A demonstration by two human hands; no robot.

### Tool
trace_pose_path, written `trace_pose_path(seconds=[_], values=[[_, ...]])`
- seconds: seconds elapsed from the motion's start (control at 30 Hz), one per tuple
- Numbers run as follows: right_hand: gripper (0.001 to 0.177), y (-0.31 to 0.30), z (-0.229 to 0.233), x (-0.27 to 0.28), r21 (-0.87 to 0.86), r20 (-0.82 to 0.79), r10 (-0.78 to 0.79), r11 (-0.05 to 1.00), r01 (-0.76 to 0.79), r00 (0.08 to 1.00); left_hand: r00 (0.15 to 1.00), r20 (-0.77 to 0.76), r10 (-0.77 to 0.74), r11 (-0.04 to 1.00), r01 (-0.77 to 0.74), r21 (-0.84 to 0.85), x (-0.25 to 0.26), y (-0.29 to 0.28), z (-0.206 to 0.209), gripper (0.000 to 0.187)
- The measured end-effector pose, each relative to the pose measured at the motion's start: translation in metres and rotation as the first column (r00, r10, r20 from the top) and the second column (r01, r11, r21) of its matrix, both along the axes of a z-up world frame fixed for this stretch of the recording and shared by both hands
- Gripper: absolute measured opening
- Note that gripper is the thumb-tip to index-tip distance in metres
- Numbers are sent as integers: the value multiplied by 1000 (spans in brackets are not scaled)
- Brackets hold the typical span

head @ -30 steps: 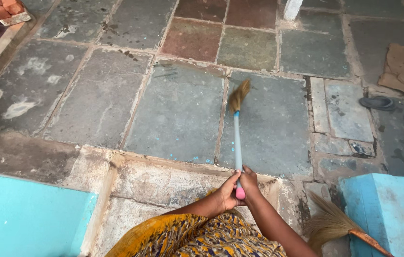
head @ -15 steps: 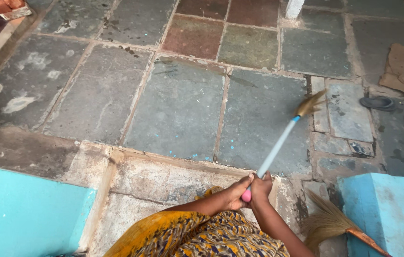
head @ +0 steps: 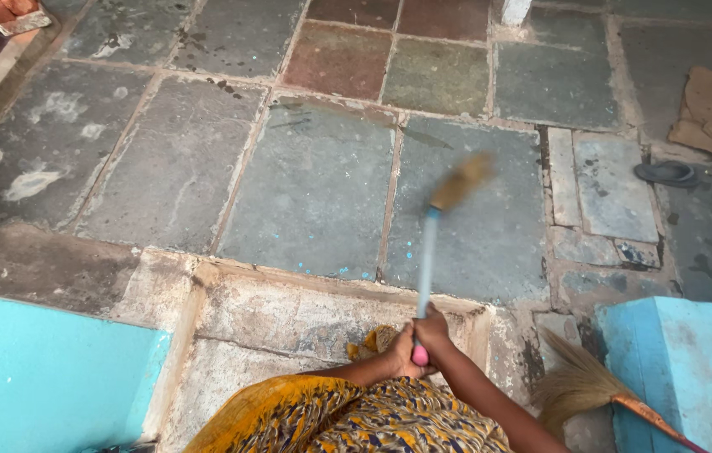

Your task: The person sweeps a tiled outdoor floor and concrete steps using a handheld broom.

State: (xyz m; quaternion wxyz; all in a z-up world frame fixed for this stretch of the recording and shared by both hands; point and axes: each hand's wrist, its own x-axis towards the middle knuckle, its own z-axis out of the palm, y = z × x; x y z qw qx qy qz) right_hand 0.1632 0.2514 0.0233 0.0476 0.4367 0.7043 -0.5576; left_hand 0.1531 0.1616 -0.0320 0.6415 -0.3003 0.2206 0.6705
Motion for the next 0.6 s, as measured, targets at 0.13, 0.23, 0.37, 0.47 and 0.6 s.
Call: trace_pose_path(seconds=[0.13, 0.23, 0.37, 0.47, 0.6], values=[[69, -4, 40, -15, -144, 58, 219, 967, -209, 974, 991, -72, 110, 993, -107, 54, -5, -8, 12, 97], [67, -3, 50, -13, -240, -60, 208, 946, -216, 976, 969, -216, 120, 992, -110, 57, -9, -9, 33, 91], [72, 0, 45, -8, -85, -249, 263, 953, -292, 932, 959, -274, 77, 996, -87, -26, -14, -6, 51, 78], [75, -4, 51, -15, 69, -100, 188, 981, -182, 977, 932, -363, 9, 993, -50, -105, -23, -5, 46, 70], [69, -6, 56, -18, 227, 10, 84, 970, -84, 996, 928, -373, 20, 1000, -10, 29, -29, 0, 27, 64]])
